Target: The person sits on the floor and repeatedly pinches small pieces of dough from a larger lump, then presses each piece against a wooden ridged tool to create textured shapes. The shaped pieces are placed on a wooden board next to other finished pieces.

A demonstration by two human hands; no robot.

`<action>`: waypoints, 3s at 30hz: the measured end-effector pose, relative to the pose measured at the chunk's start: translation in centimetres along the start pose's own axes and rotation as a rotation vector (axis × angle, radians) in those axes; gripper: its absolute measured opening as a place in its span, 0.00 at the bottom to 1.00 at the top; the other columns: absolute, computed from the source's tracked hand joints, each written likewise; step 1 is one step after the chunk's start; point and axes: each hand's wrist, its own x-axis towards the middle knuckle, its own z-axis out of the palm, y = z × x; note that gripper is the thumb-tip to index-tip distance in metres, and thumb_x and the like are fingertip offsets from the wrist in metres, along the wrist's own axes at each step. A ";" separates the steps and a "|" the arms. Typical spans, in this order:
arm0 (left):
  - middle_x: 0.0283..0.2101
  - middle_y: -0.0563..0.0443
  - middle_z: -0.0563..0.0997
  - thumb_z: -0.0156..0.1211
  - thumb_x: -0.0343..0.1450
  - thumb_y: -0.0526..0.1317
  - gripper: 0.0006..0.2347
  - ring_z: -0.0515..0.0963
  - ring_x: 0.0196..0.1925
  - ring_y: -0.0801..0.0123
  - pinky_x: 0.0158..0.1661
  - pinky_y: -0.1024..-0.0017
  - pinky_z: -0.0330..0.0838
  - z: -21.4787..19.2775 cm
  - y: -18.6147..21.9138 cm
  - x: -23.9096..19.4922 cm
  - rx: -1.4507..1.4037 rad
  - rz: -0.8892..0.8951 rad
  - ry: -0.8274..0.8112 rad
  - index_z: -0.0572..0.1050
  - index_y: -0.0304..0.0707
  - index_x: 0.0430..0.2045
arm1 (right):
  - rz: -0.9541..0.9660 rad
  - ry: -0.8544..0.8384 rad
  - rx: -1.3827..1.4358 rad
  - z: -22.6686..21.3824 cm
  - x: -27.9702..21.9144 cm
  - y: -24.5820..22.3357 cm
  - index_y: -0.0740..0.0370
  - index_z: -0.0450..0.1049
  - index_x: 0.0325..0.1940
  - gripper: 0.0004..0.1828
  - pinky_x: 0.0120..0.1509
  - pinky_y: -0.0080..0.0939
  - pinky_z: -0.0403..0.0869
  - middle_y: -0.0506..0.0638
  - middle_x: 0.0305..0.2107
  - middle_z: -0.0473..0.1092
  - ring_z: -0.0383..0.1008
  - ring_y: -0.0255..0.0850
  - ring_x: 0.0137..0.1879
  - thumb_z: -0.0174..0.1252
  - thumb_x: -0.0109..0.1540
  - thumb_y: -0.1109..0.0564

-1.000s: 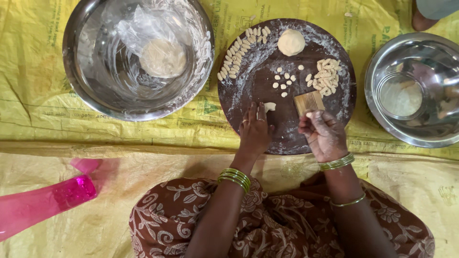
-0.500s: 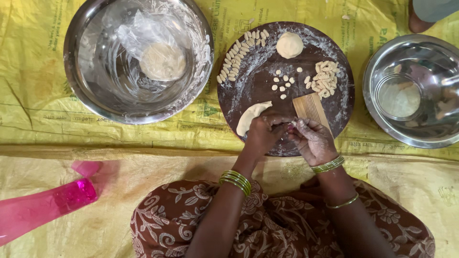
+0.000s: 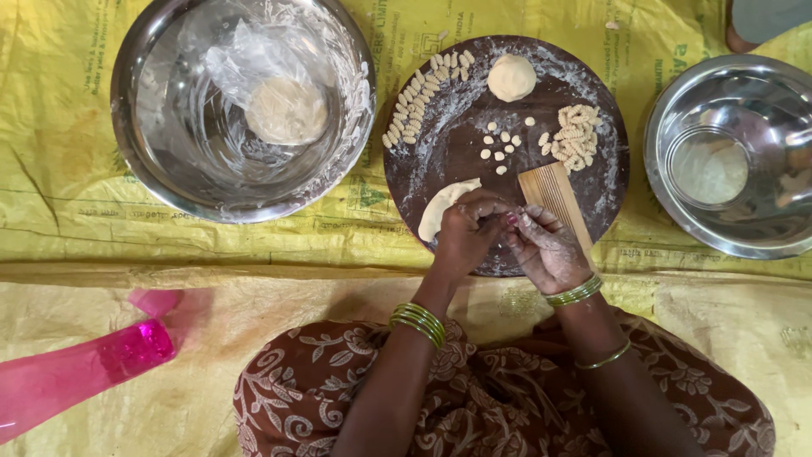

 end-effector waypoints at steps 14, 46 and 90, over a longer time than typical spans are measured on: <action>0.40 0.39 0.82 0.58 0.74 0.35 0.05 0.84 0.38 0.58 0.38 0.65 0.77 -0.9 -0.8 0.9 0.292 -0.269 0.327 0.77 0.32 0.38 | -0.115 0.133 -0.071 -1.2 0.1 0.7 0.66 0.77 0.44 0.07 0.49 0.37 0.82 0.57 0.43 0.77 0.80 0.43 0.47 0.55 0.67 0.70; 0.31 0.43 0.84 0.70 0.68 0.40 0.08 0.81 0.27 0.65 0.32 0.69 0.74 -1.0 2.2 0.9 0.144 -0.205 0.262 0.82 0.37 0.36 | -0.511 0.486 -1.867 3.1 7.4 -6.1 0.61 0.82 0.44 0.09 0.34 0.35 0.76 0.55 0.27 0.79 0.78 0.39 0.25 0.61 0.70 0.54; 0.26 0.49 0.78 0.49 0.78 0.40 0.08 0.77 0.25 0.69 0.29 0.66 0.72 -6.7 29.4 -19.7 -0.432 -0.102 -0.367 0.77 0.41 0.37 | -0.371 0.218 -0.872 -2.7 -5.5 0.5 0.69 0.77 0.36 0.20 0.36 0.37 0.78 0.54 0.27 0.76 0.77 0.39 0.31 0.54 0.69 0.48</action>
